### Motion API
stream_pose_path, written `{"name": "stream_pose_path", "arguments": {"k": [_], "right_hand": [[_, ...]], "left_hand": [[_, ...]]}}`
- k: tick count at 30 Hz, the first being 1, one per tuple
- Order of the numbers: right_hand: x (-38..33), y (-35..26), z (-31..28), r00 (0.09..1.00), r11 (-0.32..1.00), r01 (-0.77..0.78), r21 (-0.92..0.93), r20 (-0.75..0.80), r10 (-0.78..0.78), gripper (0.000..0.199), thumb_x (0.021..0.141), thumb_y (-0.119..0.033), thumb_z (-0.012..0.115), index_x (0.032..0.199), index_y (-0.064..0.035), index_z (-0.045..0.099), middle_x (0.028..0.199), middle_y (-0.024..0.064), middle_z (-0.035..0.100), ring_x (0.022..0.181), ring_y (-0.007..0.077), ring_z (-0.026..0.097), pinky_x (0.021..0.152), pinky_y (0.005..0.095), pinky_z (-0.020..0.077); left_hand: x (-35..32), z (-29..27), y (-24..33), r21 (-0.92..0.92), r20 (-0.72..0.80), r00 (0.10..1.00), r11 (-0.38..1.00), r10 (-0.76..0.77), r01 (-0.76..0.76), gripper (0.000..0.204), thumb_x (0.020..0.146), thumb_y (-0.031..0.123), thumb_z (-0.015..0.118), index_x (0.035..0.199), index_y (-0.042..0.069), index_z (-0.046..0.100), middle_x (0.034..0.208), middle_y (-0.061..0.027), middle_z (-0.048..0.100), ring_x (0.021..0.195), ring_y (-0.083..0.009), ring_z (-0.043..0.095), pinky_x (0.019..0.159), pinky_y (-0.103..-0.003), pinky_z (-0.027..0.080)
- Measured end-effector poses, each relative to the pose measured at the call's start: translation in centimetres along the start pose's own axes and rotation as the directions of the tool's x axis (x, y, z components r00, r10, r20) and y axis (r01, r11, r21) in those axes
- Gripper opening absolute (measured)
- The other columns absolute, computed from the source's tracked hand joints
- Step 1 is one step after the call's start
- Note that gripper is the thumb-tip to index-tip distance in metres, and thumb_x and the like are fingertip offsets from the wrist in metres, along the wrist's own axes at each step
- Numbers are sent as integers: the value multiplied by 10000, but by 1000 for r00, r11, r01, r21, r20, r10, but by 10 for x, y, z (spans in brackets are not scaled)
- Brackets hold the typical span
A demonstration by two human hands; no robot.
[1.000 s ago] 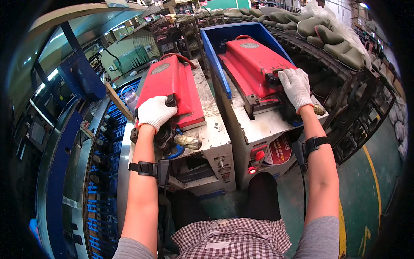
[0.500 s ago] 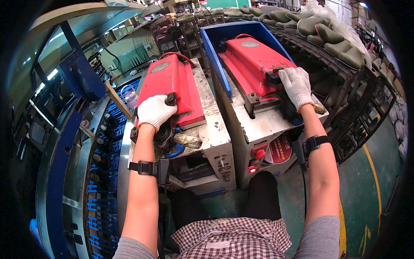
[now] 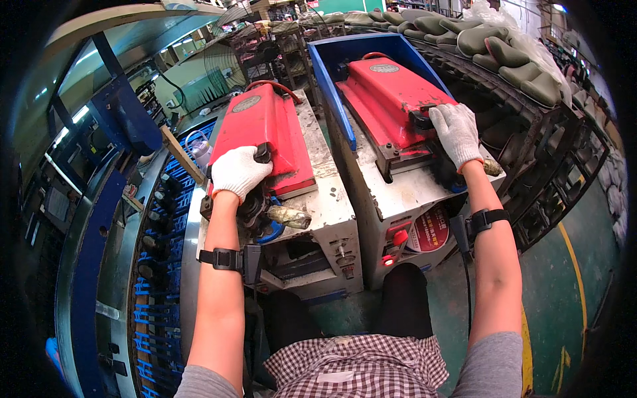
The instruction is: Operating a specialized pressing machine to attach soles to shoe uppers in a factory.
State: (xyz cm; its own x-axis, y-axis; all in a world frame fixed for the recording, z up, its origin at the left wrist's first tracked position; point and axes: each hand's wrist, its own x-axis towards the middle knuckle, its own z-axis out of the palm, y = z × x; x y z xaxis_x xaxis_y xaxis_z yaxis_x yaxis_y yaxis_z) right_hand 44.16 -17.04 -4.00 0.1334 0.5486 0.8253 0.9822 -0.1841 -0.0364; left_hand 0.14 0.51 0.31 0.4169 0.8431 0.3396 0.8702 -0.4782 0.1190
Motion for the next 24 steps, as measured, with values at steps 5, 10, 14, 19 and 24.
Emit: {"name": "stream_pose_path", "arguments": {"k": [5,10,14,19,24], "right_hand": [[0,2,1,1000,1000,-4,16,1,4,288,1028,-324,600,1011,-80,752,1031,110,744,1057,344,654,1054,479,443],[-1,3,2,1000,1000,3,4,5,-3,291,1029,-325,599,1018,-80,757,1041,110,749,1060,342,655,1053,473,443],[0,3,1,1000,1000,-10,-3,23,10,290,1029,-322,596,1030,-83,761,1056,106,753,1069,339,656,1056,471,441],[-1,5,2,999,1000,-18,-6,30,18,295,1029,-321,588,1043,-85,765,1076,103,755,1085,332,655,1067,467,436],[0,-1,-2,998,999,-34,6,53,34,325,1054,-339,564,1062,-72,749,1075,124,740,1106,355,644,1096,474,425]], "left_hand": [[0,1,1,5,-3,1000,1000,-3,3,408,800,472,690,1006,141,811,989,-178,772,951,-384,748,832,-452,581],[0,1,1,3,-8,1000,1000,-5,5,401,802,471,687,1000,144,810,980,-179,769,946,-385,747,830,-453,581],[0,0,1,-12,-5,1000,1000,-5,5,398,801,471,686,997,149,810,971,-177,769,939,-386,748,826,-452,581],[0,1,1,-15,-17,1000,1000,-3,2,394,797,464,688,998,148,810,965,-177,769,934,-386,748,818,-452,582],[0,2,0,-7,-18,1000,1000,-1,1,398,795,463,688,1001,144,809,978,-174,772,944,-384,748,823,-453,582]]}}
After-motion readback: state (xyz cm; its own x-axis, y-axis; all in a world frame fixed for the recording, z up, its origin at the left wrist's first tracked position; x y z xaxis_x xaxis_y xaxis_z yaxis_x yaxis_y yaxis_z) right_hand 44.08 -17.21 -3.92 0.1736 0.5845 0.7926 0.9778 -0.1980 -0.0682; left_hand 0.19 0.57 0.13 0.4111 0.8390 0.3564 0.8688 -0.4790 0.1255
